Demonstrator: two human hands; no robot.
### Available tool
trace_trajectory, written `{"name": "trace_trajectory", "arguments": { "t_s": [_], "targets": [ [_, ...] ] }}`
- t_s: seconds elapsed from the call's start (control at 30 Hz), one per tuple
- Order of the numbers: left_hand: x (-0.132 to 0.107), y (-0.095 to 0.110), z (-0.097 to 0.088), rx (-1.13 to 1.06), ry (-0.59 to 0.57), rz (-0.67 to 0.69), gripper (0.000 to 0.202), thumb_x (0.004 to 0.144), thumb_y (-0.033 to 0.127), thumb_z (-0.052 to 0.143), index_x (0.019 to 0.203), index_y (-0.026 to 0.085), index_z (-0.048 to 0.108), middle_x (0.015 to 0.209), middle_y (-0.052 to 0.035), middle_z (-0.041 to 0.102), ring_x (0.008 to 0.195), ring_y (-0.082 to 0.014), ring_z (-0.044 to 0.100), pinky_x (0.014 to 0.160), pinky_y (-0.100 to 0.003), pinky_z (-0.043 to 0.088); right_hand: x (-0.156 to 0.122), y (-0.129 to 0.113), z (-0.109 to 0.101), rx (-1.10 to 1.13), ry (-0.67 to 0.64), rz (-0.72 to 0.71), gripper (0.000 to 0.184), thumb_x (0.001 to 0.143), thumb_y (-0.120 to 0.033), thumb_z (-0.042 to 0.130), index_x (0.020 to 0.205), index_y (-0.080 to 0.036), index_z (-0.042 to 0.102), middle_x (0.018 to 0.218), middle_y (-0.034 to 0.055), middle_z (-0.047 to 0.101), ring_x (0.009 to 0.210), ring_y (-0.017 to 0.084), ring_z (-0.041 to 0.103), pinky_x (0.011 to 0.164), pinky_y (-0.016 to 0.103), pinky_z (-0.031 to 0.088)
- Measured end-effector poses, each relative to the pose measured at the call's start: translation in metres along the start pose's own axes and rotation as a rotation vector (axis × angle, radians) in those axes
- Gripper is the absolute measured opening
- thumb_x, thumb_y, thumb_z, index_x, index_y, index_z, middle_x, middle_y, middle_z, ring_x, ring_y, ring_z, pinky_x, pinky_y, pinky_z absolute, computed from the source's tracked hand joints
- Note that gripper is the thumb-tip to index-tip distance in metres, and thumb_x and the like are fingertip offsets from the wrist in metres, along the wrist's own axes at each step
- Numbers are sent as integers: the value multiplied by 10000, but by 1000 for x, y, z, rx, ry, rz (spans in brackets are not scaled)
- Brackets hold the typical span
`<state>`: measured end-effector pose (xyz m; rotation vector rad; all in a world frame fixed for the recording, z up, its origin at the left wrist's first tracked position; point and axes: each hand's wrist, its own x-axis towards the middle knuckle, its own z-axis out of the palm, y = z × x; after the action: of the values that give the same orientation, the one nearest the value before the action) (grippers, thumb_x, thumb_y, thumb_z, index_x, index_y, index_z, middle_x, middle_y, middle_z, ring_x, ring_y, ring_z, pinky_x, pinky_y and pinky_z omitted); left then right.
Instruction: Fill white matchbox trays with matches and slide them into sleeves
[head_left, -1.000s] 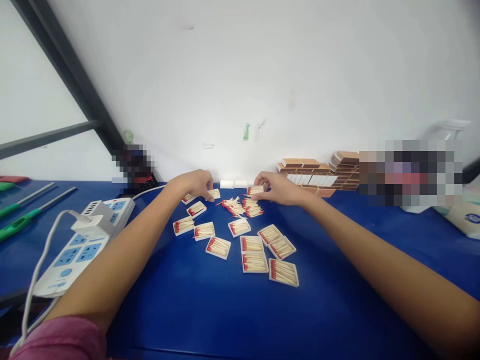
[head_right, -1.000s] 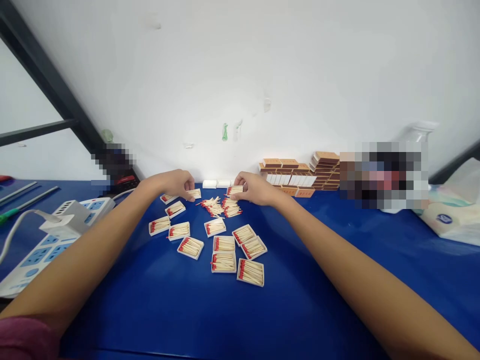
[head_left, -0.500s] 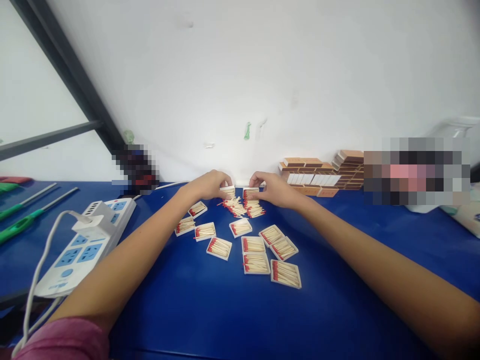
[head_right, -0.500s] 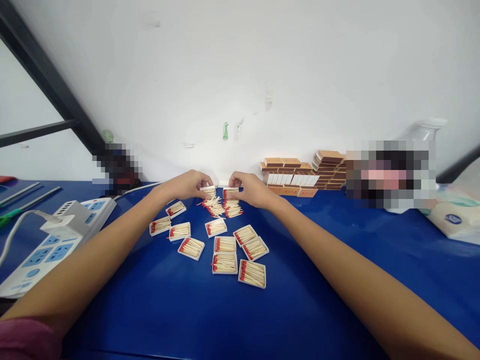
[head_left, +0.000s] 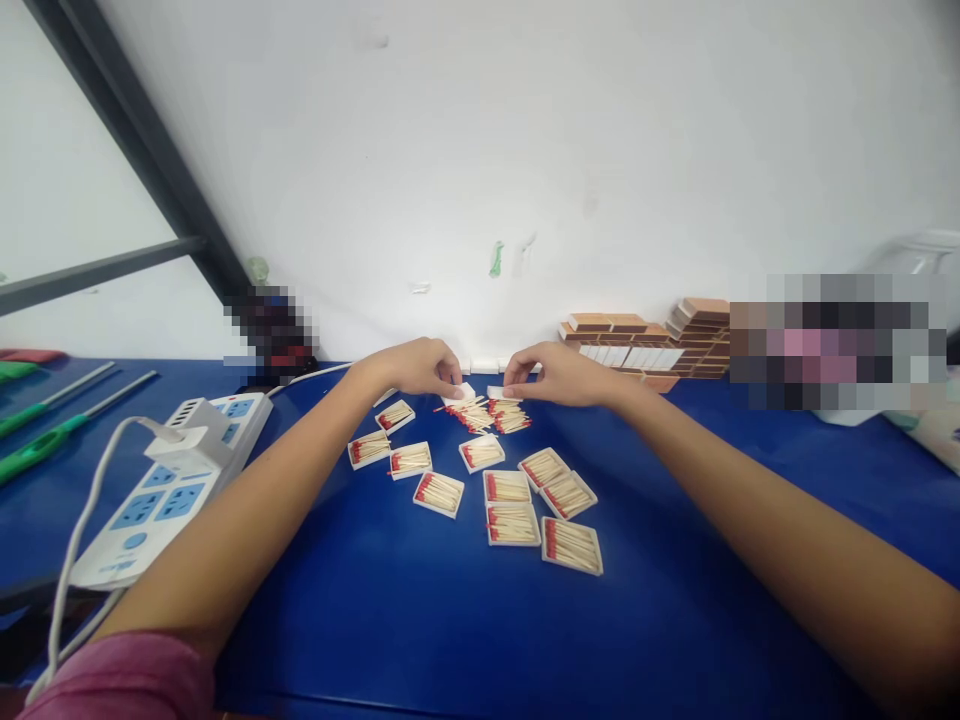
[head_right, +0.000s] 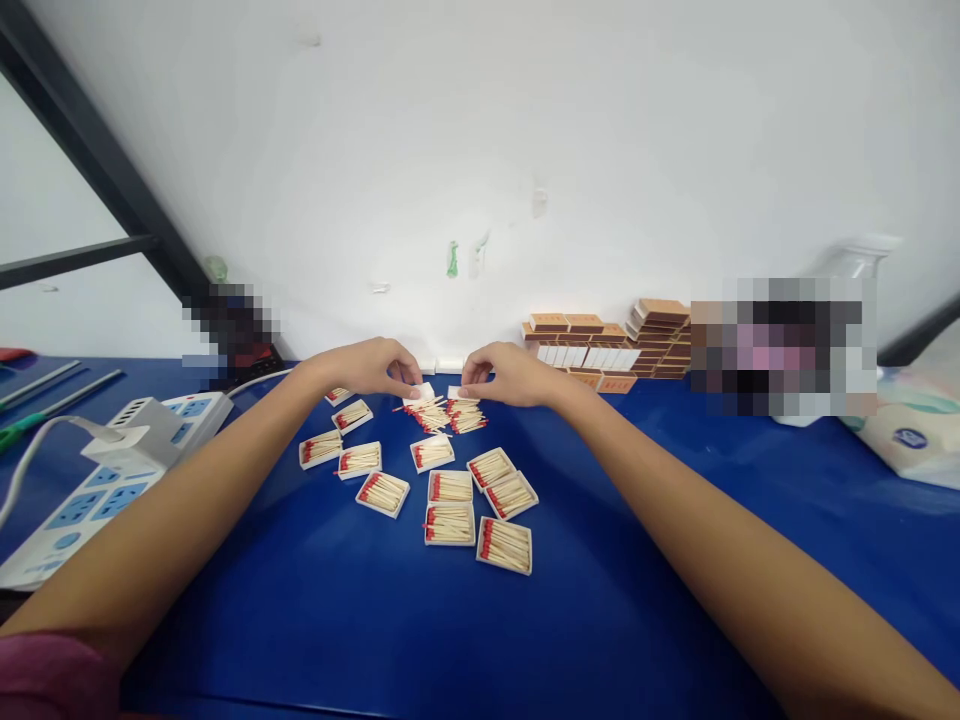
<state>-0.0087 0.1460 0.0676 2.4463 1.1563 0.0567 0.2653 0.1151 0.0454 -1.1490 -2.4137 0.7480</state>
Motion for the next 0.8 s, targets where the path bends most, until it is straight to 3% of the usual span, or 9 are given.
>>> {"name": "trace_trajectory", "arguments": {
  "t_s": [0.37,0.8],
  "targets": [
    [-1,4,2,8,-8,-65,502,708,421,806,1144,180,747,987,-91,801,796,-217,713,700,-302,493,3,6,8,-73,-7,23,293,795,-465,762,890,-195,701,950,78,752,893,228,664,763,334,484],
    [-2,-7,-6,-130,21,63,399,791,405,730,1126,193,778,987,-88,793,859,-220,722,759,-313,520,0,10,3,56,90,-17,318,780,-411,796,997,-213,675,1051,101,734,981,252,678,831,395,570]
  ]
}}
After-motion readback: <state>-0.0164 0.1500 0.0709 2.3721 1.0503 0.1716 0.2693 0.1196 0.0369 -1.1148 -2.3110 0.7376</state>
